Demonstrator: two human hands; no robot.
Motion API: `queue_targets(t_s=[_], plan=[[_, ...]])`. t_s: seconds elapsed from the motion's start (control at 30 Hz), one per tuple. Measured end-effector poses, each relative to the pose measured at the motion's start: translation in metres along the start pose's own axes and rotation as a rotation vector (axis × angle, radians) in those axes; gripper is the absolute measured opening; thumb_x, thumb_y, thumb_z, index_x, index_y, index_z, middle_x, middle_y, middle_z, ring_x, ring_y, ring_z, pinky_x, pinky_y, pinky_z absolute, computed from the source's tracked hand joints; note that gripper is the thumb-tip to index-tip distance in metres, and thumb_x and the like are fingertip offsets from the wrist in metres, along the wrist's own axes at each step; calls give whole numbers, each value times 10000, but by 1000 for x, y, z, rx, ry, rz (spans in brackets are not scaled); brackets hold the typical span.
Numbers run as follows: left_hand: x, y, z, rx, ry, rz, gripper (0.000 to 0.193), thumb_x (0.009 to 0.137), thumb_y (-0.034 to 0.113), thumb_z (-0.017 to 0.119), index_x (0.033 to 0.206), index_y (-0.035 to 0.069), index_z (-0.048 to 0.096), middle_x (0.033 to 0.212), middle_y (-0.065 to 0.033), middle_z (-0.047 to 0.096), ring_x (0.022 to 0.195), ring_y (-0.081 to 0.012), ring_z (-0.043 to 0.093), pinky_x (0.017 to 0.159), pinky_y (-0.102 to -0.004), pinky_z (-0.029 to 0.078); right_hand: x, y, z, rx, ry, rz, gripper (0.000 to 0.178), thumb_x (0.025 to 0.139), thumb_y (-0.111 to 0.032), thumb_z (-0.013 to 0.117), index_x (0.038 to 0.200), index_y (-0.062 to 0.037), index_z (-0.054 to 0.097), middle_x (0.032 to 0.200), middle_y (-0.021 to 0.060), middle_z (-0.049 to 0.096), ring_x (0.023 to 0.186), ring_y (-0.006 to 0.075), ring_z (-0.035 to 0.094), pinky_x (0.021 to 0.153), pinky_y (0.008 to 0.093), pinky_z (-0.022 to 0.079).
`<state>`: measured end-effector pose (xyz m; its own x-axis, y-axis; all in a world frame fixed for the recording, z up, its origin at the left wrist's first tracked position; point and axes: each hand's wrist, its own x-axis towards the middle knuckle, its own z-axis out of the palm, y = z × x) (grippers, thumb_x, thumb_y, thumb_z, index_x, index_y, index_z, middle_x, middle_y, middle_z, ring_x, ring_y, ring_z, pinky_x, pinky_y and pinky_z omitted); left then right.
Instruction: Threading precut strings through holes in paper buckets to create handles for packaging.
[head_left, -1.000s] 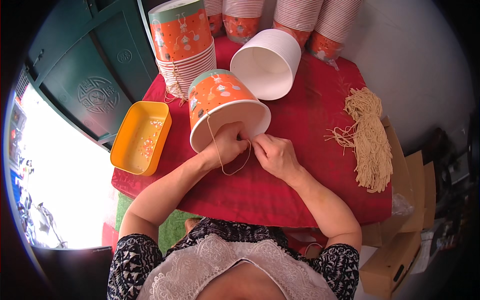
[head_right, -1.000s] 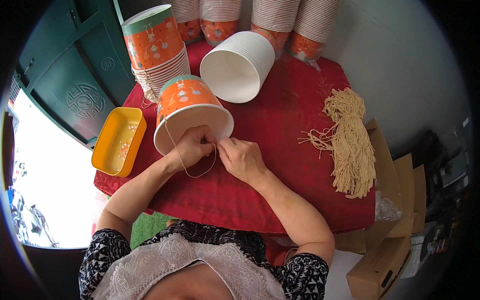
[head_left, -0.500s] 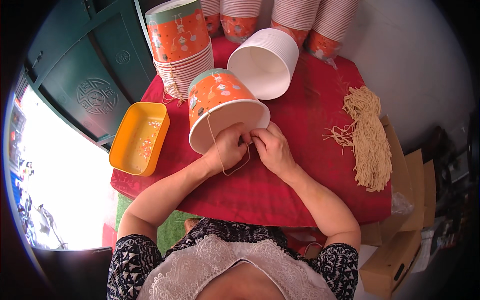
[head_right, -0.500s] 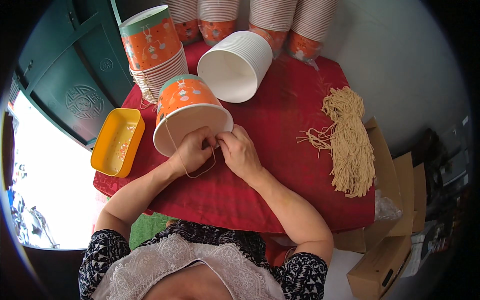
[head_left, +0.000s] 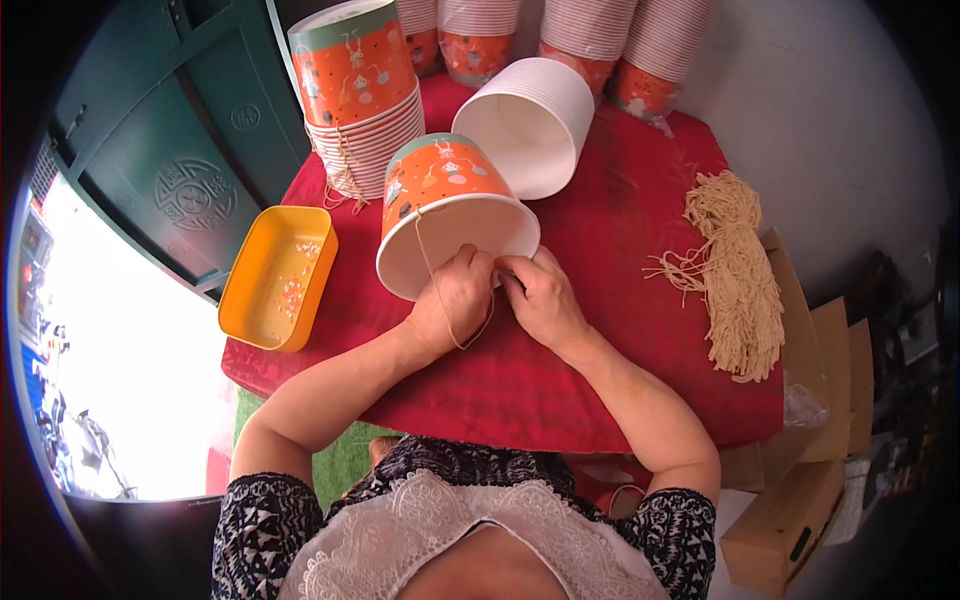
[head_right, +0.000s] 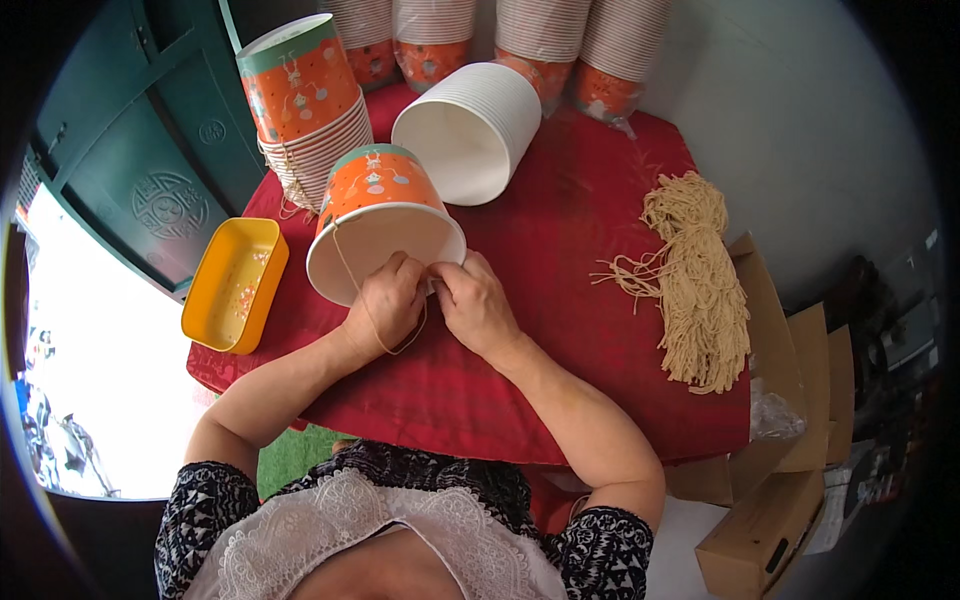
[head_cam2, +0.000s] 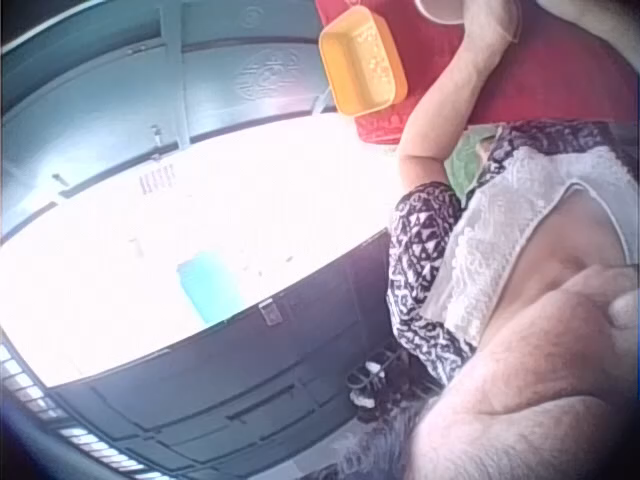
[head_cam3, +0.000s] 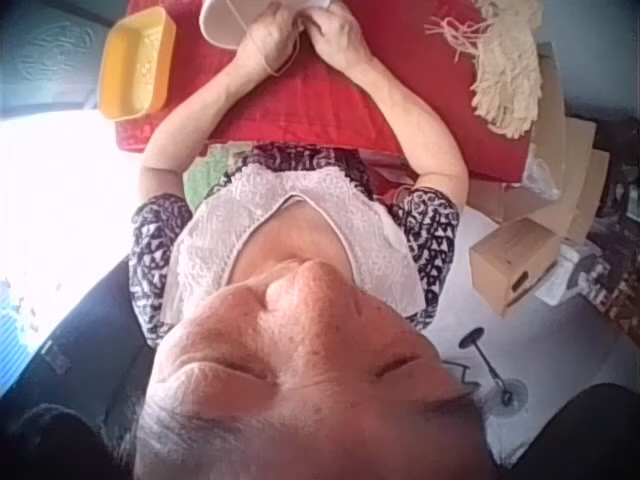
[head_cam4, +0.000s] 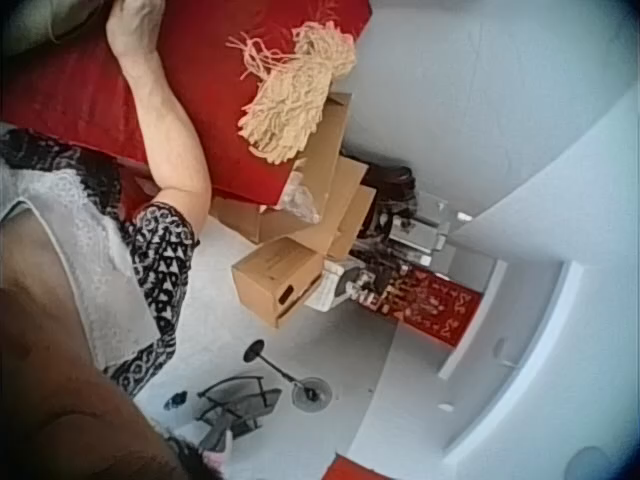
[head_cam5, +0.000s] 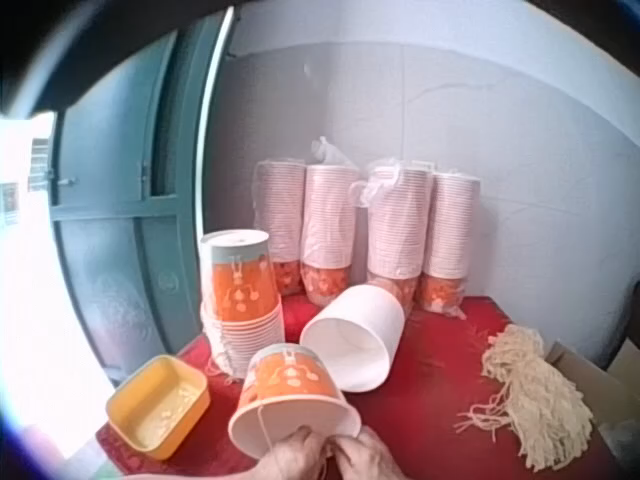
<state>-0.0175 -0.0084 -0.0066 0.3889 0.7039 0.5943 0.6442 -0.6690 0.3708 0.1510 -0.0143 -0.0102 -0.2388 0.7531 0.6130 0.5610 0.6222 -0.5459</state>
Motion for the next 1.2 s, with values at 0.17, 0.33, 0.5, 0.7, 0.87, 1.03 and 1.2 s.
queue_targets(t_s=[0.17,0.33,0.5,0.7,0.87,1.03,1.2], plan=[[-2,-8,5,-22,-13,-37,136,824,-12,629,916,5,530,826,-194,617,732,-397,628,644,-464,518,1,5,1,68,17,11,190,837,31,619,1012,-11,679,972,202,612,907,376,604,796,442,517],[1,-6,-1,-73,4,38,76,815,-4,579,874,-5,531,810,-204,612,713,-392,627,630,-468,518,2,6,-4,118,-53,55,275,878,81,531,1116,9,649,1088,220,616,1020,365,633,860,411,532],[0,-8,0,-68,3,53,95,827,18,598,879,-3,521,814,-202,614,711,-386,628,629,-466,517,7,3,-10,160,-130,36,262,878,69,547,1116,1,634,1088,227,602,997,371,628,857,413,530],[-3,-7,-1,-28,-28,29,159,865,67,667,906,30,518,795,-166,619,705,-384,639,612,-472,517,7,1,-12,158,-168,71,109,867,-14,604,974,-4,626,958,210,636,954,394,591,828,452,497],[0,1,-13,-132,-90,-72,99,856,67,642,877,-2,575,825,-196,650,762,-391,655,655,-459,532,5,2,-13,126,-185,89,75,855,-29,632,920,-5,602,896,203,627,899,384,595,779,454,498],[5,-1,-24,-332,-107,-173,66,832,38,663,849,-3,615,819,-199,664,785,-380,664,682,-443,530,5,-1,-14,78,-183,35,90,840,-15,652,902,-11,586,868,193,612,873,372,594,745,451,500],[4,-4,-20,-350,-112,-206,50,816,17,654,839,-11,620,805,-205,660,786,-375,666,689,-440,529,3,-2,-18,84,-187,1,88,835,-7,653,894,-12,589,901,178,599,873,353,593,752,436,500]])
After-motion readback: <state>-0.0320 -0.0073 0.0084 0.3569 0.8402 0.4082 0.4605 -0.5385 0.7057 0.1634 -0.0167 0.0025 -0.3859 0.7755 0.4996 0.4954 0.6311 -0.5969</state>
